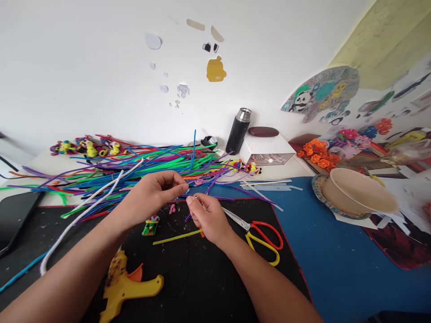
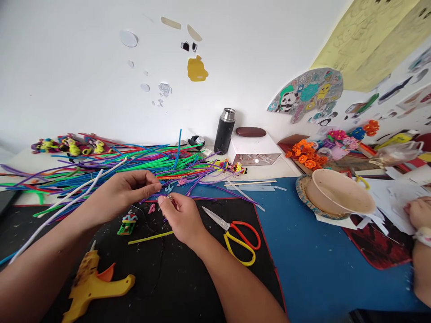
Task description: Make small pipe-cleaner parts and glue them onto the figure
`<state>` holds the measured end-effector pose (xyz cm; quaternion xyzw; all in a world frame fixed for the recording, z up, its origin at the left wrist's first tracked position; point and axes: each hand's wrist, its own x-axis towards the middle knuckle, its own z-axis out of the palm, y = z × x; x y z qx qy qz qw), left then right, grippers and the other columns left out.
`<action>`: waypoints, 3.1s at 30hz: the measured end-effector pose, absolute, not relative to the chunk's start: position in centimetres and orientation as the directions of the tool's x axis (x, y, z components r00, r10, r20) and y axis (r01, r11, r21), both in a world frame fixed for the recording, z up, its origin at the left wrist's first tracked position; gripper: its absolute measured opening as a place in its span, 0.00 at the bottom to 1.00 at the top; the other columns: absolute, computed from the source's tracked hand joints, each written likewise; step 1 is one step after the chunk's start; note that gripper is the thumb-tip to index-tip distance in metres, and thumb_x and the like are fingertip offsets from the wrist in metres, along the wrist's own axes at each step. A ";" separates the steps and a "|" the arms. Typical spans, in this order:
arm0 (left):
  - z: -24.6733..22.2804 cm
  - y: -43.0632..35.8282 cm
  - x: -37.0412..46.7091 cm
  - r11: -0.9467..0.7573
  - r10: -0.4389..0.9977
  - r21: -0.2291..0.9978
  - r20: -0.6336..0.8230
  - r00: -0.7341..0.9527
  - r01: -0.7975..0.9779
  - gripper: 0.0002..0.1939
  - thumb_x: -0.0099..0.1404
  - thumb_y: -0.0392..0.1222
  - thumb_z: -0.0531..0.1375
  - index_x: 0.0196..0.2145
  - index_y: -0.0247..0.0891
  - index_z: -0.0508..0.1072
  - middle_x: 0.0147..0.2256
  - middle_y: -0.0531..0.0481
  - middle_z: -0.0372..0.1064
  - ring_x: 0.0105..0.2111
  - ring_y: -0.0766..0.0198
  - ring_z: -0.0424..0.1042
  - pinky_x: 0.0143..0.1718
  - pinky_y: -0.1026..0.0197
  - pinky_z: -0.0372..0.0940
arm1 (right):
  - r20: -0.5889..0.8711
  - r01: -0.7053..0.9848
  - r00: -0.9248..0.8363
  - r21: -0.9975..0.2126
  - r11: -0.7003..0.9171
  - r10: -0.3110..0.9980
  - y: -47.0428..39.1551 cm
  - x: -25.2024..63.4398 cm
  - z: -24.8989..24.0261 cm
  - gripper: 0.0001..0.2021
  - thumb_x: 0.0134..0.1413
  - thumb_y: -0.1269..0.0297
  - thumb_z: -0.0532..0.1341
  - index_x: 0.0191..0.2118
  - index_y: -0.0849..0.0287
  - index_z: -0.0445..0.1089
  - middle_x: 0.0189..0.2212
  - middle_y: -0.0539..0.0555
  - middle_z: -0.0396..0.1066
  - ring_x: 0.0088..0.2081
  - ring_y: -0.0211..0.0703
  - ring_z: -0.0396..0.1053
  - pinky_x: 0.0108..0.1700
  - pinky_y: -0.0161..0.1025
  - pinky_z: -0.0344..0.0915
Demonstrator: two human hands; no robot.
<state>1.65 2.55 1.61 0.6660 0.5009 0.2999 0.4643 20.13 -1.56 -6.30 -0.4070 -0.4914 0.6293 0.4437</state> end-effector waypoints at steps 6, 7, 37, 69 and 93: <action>1.7 2.5 1.8 -0.062 0.941 0.917 -0.078 0.329 0.395 0.26 0.62 0.68 0.70 0.33 0.39 0.80 0.28 0.51 0.74 0.29 0.61 0.69 0.31 0.61 0.65 | -0.091 -0.086 -0.226 -0.990 -0.113 0.970 -1.7 20.1 -6.1 0.27 0.65 0.36 0.64 0.27 0.51 0.56 0.20 0.43 0.51 0.22 0.37 0.48 0.24 0.37 0.46; 1.6 2.5 1.8 -0.065 0.941 0.914 -0.078 0.330 0.401 0.26 0.62 0.68 0.70 0.33 0.39 0.80 0.29 0.51 0.74 0.29 0.61 0.69 0.30 0.62 0.64 | -0.092 -0.082 -0.226 -0.990 -0.113 0.970 -1.7 20.1 -6.0 0.27 0.65 0.37 0.64 0.27 0.51 0.56 0.20 0.42 0.50 0.22 0.37 0.48 0.24 0.37 0.46; 1.3 2.5 1.8 -0.058 0.939 0.914 -0.086 0.332 0.401 0.22 0.65 0.62 0.70 0.34 0.38 0.80 0.29 0.53 0.73 0.29 0.63 0.67 0.32 0.62 0.62 | -0.135 -0.084 -0.231 -0.984 -0.158 0.964 -1.6 19.8 -6.3 0.23 0.65 0.44 0.64 0.29 0.51 0.55 0.20 0.40 0.49 0.21 0.35 0.47 0.25 0.37 0.44; 0.7 2.5 1.8 -0.026 0.925 0.921 -0.125 0.358 0.389 0.23 0.62 0.65 0.72 0.34 0.40 0.80 0.29 0.52 0.73 0.28 0.62 0.68 0.31 0.62 0.63 | -0.140 -0.080 -0.234 -0.983 -0.163 0.962 -1.4 19.9 -6.5 0.23 0.65 0.43 0.64 0.30 0.51 0.56 0.20 0.40 0.49 0.21 0.35 0.46 0.25 0.36 0.44; 1.4 2.6 1.8 -0.062 0.949 0.914 -0.070 0.307 0.402 0.25 0.63 0.67 0.70 0.33 0.39 0.80 0.30 0.50 0.76 0.30 0.61 0.71 0.33 0.61 0.66 | -0.096 -0.335 -0.335 -0.918 -0.213 0.937 -1.1 20.6 -4.9 0.29 0.55 0.35 0.73 0.30 0.54 0.63 0.19 0.38 0.49 0.20 0.31 0.43 0.24 0.36 0.40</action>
